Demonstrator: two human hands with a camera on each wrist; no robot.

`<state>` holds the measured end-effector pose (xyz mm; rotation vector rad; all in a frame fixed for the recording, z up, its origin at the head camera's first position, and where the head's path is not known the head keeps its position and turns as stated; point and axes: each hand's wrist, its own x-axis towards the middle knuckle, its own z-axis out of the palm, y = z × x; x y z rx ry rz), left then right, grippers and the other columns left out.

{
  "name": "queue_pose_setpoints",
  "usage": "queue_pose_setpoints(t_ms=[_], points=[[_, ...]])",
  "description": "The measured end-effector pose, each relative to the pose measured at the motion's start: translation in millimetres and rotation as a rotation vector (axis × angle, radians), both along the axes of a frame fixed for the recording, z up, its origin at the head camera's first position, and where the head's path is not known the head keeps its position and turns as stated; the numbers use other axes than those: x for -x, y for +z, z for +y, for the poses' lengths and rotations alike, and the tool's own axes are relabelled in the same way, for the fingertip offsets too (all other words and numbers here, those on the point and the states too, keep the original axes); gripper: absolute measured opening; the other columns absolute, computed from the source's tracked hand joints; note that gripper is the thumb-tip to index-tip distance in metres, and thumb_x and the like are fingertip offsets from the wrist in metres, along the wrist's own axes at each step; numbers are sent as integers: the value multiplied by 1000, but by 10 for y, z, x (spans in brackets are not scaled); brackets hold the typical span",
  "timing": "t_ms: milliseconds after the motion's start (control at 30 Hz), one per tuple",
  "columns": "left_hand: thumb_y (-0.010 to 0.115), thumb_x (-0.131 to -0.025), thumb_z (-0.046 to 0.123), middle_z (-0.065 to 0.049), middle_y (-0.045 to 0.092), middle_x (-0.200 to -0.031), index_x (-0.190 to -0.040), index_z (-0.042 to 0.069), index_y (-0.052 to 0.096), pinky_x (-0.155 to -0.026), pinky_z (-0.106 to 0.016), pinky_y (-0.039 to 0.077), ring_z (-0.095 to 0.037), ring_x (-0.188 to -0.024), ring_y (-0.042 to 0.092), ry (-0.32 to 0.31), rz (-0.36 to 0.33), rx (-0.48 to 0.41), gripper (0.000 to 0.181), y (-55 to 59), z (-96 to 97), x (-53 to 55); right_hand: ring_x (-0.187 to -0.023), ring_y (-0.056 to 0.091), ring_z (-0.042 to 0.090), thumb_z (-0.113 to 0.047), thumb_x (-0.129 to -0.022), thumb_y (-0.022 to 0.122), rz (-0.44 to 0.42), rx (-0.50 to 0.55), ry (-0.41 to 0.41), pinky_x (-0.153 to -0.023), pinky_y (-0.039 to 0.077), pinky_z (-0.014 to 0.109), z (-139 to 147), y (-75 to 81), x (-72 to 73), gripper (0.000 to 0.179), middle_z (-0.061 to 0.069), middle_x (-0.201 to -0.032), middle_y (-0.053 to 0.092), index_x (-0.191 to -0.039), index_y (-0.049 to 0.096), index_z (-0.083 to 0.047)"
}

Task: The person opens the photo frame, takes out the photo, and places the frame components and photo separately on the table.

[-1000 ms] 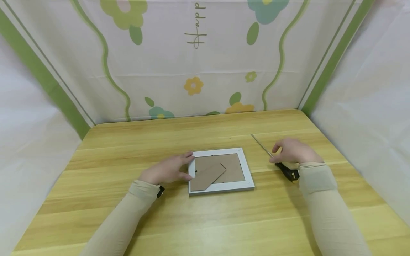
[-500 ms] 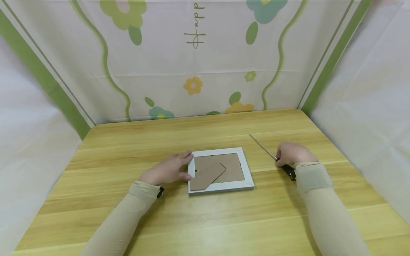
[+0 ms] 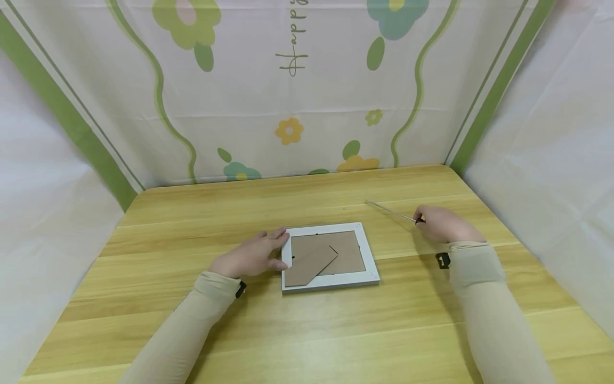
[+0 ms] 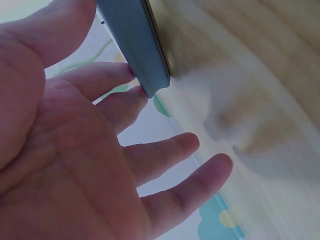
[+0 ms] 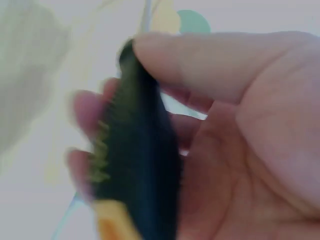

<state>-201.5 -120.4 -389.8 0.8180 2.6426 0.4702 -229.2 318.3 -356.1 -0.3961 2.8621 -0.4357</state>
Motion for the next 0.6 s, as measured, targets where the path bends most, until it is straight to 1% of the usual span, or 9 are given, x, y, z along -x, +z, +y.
queue_pose_setpoints(t_ms=[67, 167, 267, 300, 400, 500, 600], points=[[65, -94, 37, -12, 15, -163, -156, 5, 25, -113, -58, 23, -56, -140, 16, 7, -4, 1, 81, -5, 0, 0, -87, 55, 30, -8, -102, 49, 14, 18, 7, -76, 46, 47, -15, 41, -17, 22, 22, -107, 63, -118, 54, 7], [66, -93, 38, -11, 14, -163, -156, 6, 24, -112, -60, 23, -57, -140, 14, 17, -8, 6, 82, -11, 0, -3, -88, 55, 29, -10, -105, 46, 23, 42, 14, -76, 44, 45, -60, 119, -54, 22, 21, -109, 62, -121, 52, 5], [66, -93, 37, -12, 14, -163, -156, 7, 26, -112, -60, 24, -57, -140, 14, 23, -7, 6, 81, -15, 1, -7, -82, 55, 25, -10, -106, 43, 38, 65, 38, -72, 43, 42, -125, 213, -111, 20, 13, -101, 64, -120, 52, 0], [66, -93, 37, -13, 14, -163, -156, 7, 26, -112, -60, 24, -57, -140, 15, 23, -5, 8, 81, -15, 2, -8, -80, 55, 24, -10, -105, 43, 55, 74, 51, -71, 43, 41, -152, 243, -130, 19, 9, -97, 65, -119, 53, -1], [67, -93, 37, -13, 15, -163, -156, 6, 27, -111, -60, 24, -57, -140, 17, 24, -4, 5, 81, -7, 4, -14, -76, 55, 19, -11, -105, 47, 105, 108, 107, -69, 44, 38, -233, 329, -195, 16, 0, -89, 64, -119, 55, -8], [67, -93, 37, -14, 16, -163, -156, 5, 27, -112, -59, 25, -56, -139, 20, 22, 0, 4, 81, 3, 9, -20, -77, 57, 16, -12, -102, 55, 147, 138, 180, -70, 46, 37, -315, 400, -258, 16, -4, -88, 64, -117, 59, -14], [67, -93, 36, -14, 16, -163, -156, 5, 27, -112, -58, 26, -55, -139, 23, 24, 2, 2, 80, 8, 14, -27, -80, 59, 14, -12, -100, 60, 160, 152, 247, -74, 49, 37, -402, 442, -312, 18, -6, -89, 65, -116, 63, -16]])
